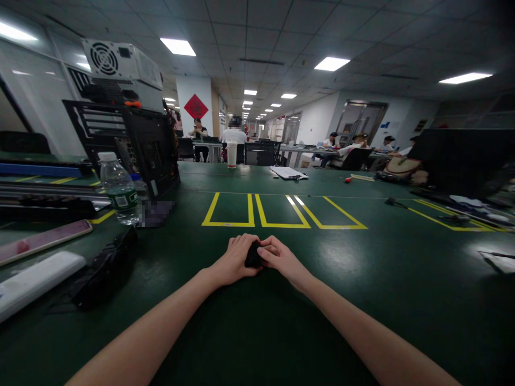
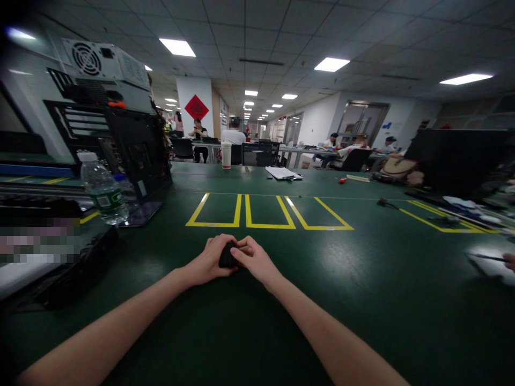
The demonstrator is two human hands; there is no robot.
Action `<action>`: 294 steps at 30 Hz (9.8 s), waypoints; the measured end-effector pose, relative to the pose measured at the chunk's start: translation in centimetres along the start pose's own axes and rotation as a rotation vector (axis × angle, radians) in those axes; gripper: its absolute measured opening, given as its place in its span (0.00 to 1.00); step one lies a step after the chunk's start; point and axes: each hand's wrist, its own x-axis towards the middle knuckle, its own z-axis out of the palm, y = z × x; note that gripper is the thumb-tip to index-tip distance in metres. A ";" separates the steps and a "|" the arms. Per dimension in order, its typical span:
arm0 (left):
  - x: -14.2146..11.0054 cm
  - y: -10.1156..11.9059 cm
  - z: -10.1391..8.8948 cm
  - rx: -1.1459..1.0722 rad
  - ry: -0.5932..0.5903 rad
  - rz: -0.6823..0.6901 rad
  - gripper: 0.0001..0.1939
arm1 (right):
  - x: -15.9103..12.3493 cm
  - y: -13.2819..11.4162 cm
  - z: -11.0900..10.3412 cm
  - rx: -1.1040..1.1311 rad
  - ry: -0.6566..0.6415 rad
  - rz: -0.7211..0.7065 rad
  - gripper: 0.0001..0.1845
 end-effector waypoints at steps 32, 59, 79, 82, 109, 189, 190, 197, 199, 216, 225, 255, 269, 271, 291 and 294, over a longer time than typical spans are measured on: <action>-0.1 0.1 -0.3 -0.009 -0.040 0.011 0.24 | 0.3 0.3 -0.3 -0.014 -0.033 0.011 0.15; 0.0 -0.6 0.5 -0.006 0.003 0.011 0.25 | -0.1 -0.1 -0.1 -0.022 -0.020 -0.041 0.15; 0.0 -0.9 0.7 0.013 0.017 0.033 0.26 | 0.2 0.4 -0.3 0.005 -0.015 -0.013 0.16; 0.0 -0.9 0.7 0.006 0.026 0.031 0.27 | 0.5 0.6 0.0 0.009 0.047 -0.019 0.14; 0.1 -0.8 0.9 0.022 0.037 0.017 0.27 | 0.7 0.8 -0.2 0.015 0.011 -0.012 0.17; 0.1 -0.8 0.8 0.000 0.024 0.012 0.27 | 0.2 0.5 -0.7 0.047 -0.080 -0.018 0.20; 0.1 -0.8 0.8 -0.001 0.023 0.014 0.27 | 0.1 0.4 -0.7 0.055 -0.081 -0.012 0.20; 0.1 -1.1 1.3 0.007 0.049 0.002 0.30 | 0.7 1.2 -0.1 0.094 0.003 -0.040 0.17; 0.2 -1.1 1.3 0.005 0.044 0.003 0.29 | 0.9 1.5 -0.1 0.088 0.017 -0.022 0.17; 0.1 -0.6 0.8 -0.024 0.018 -0.010 0.28 | 0.3 0.5 -0.2 0.043 0.003 -0.011 0.15; 0.2 -0.6 1.0 -0.008 0.038 -0.011 0.27 | 0.6 0.7 -0.4 0.033 0.009 -0.006 0.15; 0.4 -0.4 1.3 -0.011 0.040 -0.055 0.26 | 0.4 1.1 -0.4 -0.035 0.072 -0.102 0.14; 0.6 0.3 0.4 -0.025 -0.052 -0.064 0.24 | -0.2 0.5 -0.8 -0.013 -0.024 -0.103 0.15; 0.6 0.4 0.4 -0.023 -0.050 -0.062 0.24 | -0.2 0.5 -0.6 -0.022 0.014 -0.111 0.12; 0.4 0.1 0.6 -0.015 -0.023 -0.053 0.25 | 0.4 1.1 -0.4 -0.043 0.039 -0.076 0.14; 0.4 0.3 0.3 -0.019 -0.032 -0.047 0.25 | 0.6 1.3 -0.5 -0.033 0.050 -0.025 0.17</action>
